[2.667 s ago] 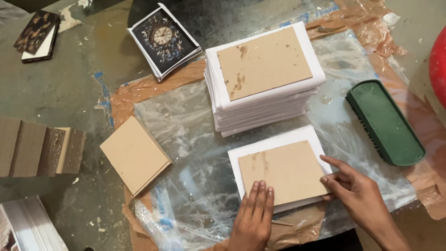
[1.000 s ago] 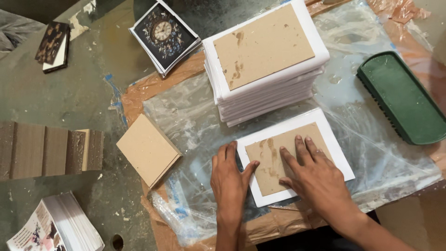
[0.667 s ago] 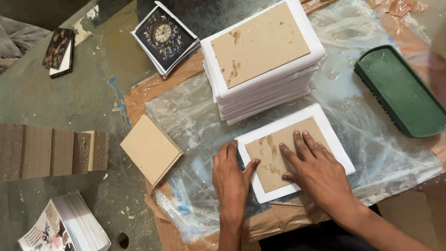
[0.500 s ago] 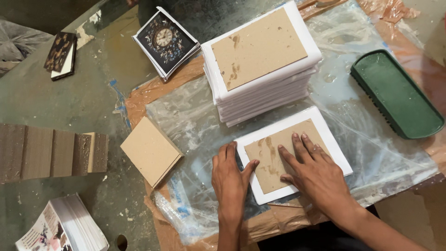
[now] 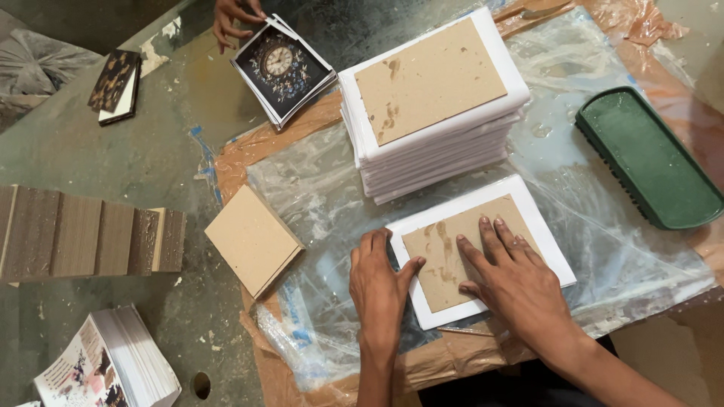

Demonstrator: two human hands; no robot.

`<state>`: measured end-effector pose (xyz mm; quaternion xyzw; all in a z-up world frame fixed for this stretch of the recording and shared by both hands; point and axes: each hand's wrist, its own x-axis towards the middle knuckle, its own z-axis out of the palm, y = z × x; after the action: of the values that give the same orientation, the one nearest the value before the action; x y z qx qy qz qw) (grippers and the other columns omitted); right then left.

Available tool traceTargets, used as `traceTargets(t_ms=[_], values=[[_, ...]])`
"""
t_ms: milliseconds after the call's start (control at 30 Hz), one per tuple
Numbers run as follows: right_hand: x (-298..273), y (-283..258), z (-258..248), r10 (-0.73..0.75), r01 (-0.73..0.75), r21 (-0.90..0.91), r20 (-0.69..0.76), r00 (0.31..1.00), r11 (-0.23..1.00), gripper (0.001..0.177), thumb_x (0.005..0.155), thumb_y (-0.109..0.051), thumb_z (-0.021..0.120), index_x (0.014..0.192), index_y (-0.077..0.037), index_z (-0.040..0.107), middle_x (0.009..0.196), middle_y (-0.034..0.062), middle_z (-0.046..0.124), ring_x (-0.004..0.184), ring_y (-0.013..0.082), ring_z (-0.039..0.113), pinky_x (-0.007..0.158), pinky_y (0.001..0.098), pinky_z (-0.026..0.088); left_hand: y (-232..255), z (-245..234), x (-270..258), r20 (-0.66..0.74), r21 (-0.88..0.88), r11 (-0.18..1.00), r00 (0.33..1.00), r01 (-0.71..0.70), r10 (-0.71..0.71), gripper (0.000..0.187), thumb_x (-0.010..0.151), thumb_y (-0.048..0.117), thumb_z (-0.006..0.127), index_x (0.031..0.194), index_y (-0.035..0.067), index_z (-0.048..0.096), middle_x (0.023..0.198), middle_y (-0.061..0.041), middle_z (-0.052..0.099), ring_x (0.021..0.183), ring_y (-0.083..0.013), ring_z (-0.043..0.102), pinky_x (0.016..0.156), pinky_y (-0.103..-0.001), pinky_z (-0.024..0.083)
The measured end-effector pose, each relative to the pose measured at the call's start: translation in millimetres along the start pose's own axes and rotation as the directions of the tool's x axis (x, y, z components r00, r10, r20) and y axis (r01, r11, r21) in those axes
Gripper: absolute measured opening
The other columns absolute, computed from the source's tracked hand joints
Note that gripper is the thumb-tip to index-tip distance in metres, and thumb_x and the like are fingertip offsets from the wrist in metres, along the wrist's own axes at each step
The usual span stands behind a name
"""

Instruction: The person repeatedly applies a white liquid to the edges of white boards using a green brush, then places a brown cardboard cover on top and presses it down. This process is repeated for multiple boards, stacking the finished items.

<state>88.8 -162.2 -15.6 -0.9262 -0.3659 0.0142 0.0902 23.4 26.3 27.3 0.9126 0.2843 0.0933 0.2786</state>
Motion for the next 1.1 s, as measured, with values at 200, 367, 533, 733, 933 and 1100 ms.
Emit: traceTargets(t_ms=[200,367,533,733,933,1100], values=[[2.8,1.1,1.7,0.014,-0.014,-0.008,0.027,1.0,1.0,0.078,0.077,-0.059,0.062,0.148,-0.028,0.051,0.157,0.0143,0.044,0.14,0.0316,0.042,0.11,0.0423,0.039,0.3,1.7,0.0,-0.005,-0.009,1.0,1.0,0.024,-0.024,0.061,0.066,0.027,0.091,0.117,0.003,0.067,0.121,-0.007,0.067,0.105,-0.0315,0.06,0.09,-0.043,0.049],[-0.2,0.5,2.9,0.016,-0.016,0.015,0.021,1.0,1.0,0.078,0.078,-0.059,0.063,0.148,-0.028,0.051,0.158,0.0147,0.043,0.141,0.0322,0.042,0.11,0.0429,0.039,0.8,1.9,-2.8,-0.013,-0.007,1.0,1.0,0.011,-0.011,0.06,0.066,0.027,0.091,0.115,0.003,0.066,0.119,-0.008,0.066,0.104,-0.0318,0.06,0.089,-0.043,0.049],[0.6,1.1,4.0,0.02,-0.02,0.008,0.027,0.999,1.0,0.078,0.078,-0.059,0.063,0.148,-0.028,0.051,0.158,0.0152,0.043,0.141,0.0326,0.042,0.111,0.0435,0.039,-3.1,5.4,-3.0,0.003,-0.014,1.0,1.0,0.009,-0.009,0.051,0.069,0.026,0.09,0.11,0.005,0.068,0.112,-0.008,0.067,0.102,-0.0313,0.06,0.087,-0.043,0.049],[0.5,1.5,5.7,0.01,-0.01,-0.004,0.026,1.0,1.0,0.077,0.078,-0.058,0.063,0.147,-0.028,0.052,0.158,0.0153,0.044,0.14,0.0326,0.043,0.11,0.0437,0.04,-19.2,20.8,-10.6,-0.121,-0.092,0.994,0.991,-0.061,0.05,0.042,0.074,0.023,0.087,0.1,-0.003,0.066,0.102,-0.018,0.065,0.099,-0.0351,0.059,0.086,-0.045,0.047],[-1.5,2.4,-2.8,-0.013,0.014,0.019,-0.072,0.997,1.0,0.074,0.077,-0.058,0.065,0.145,-0.029,0.055,0.15,0.0136,0.048,0.137,0.0298,0.048,0.107,0.0406,0.044,-21.6,32.3,-1.6,-0.112,-0.151,0.986,0.99,0.069,-0.087,0.02,0.089,0.017,0.07,0.096,-0.001,0.067,0.089,-0.015,0.071,0.086,-0.0326,0.067,0.082,-0.046,0.052],[-1.6,2.0,-14.7,0.056,-0.046,0.153,-0.063,0.996,0.987,0.073,0.078,-0.058,0.066,0.146,-0.032,0.056,0.153,0.0107,0.049,0.137,0.0284,0.048,0.095,0.0393,0.052,-5.3,33.4,-11.4,-0.007,-0.492,0.848,0.973,0.197,-0.23,0.03,0.098,0.019,0.061,0.12,-0.001,0.057,0.093,-0.021,0.077,0.076,-0.0289,0.071,0.072,-0.041,0.054]])
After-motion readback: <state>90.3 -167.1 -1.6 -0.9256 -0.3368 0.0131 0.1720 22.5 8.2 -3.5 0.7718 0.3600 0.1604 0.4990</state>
